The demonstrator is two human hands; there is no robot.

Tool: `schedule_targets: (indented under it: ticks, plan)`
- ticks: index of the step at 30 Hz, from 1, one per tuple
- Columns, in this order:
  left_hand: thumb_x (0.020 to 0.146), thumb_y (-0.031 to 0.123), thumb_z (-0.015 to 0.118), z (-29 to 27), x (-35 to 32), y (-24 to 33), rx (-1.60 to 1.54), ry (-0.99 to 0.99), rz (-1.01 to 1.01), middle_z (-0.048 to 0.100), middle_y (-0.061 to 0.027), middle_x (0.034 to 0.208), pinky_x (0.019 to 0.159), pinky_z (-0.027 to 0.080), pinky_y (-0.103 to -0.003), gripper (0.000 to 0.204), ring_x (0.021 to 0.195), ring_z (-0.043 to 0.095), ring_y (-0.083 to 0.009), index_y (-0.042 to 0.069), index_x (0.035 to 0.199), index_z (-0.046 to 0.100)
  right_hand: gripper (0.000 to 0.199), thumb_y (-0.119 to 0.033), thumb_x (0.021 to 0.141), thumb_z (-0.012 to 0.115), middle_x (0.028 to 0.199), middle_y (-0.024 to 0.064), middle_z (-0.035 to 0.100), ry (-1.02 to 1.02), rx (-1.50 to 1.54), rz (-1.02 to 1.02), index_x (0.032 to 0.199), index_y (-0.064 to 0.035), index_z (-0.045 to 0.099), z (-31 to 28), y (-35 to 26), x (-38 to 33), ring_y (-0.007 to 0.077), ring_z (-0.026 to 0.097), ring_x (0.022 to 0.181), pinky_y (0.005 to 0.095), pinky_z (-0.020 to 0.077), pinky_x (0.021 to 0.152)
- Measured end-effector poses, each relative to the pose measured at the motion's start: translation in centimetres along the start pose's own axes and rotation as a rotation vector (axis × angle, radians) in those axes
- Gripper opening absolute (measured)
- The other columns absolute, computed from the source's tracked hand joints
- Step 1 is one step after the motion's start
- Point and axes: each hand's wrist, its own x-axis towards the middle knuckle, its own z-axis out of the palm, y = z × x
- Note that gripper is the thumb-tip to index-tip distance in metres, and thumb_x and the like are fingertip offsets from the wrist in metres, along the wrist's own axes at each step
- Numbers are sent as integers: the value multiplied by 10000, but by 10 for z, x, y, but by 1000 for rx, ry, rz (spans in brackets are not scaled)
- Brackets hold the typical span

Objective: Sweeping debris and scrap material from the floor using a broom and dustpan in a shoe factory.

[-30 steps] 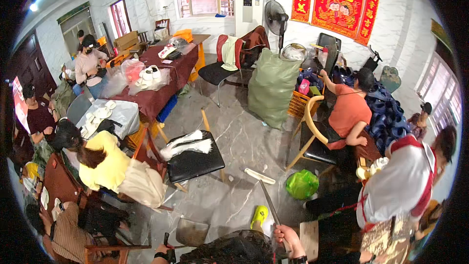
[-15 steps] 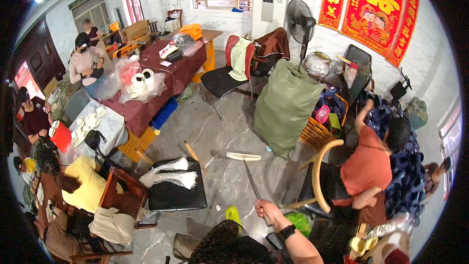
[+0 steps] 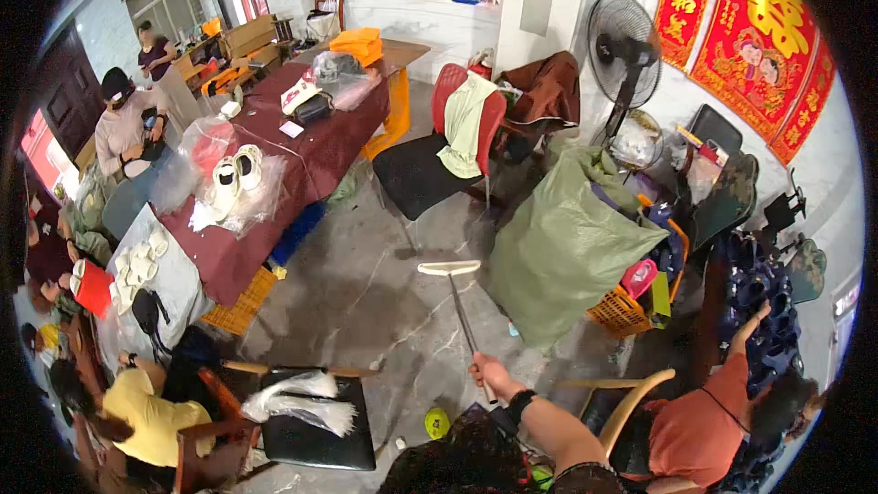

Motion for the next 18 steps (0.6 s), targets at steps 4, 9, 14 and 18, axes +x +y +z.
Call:
schedule_targets:
  ticks: [4, 9, 14, 18]
  plan:
    - [750, 214, 512, 34, 16, 63, -47, 41, -53, 524, -86, 596, 525, 419, -350, 196, 552, 498, -222, 25, 732, 561, 264, -327, 863, 413, 659, 25, 477, 26, -185, 40, 836, -65, 440, -23, -62, 108, 79, 412, 471, 238, 367, 409]
    - [753, 220, 510, 128, 38, 113, -133, 62, -167, 521, -80, 593, 519, 415, -347, 197, 547, 492, -221, 32, 739, 567, 258, -280, 862, 396, 607, 24, 490, 112, -363, -56, 852, -37, 482, -69, -126, 285, 101, 447, 440, 241, 373, 392]
    - [755, 225, 508, 214, 59, 151, -224, 98, -274, 517, -74, 590, 513, 411, -343, 198, 541, 486, -220, 38, 745, 572, 241, -251, 855, 397, 581, 39, 482, 192, -147, -64, 788, -38, 487, -82, -172, 447, 125, 448, 432, 269, 378, 375]
    - [757, 230, 507, 269, 70, 165, -317, 145, -338, 514, -70, 588, 508, 408, -341, 199, 537, 481, -219, 44, 750, 577, 217, -227, 851, 402, 574, 53, 477, 244, -36, -34, 752, -53, 485, -89, -187, 547, 173, 460, 436, 310, 382, 360]
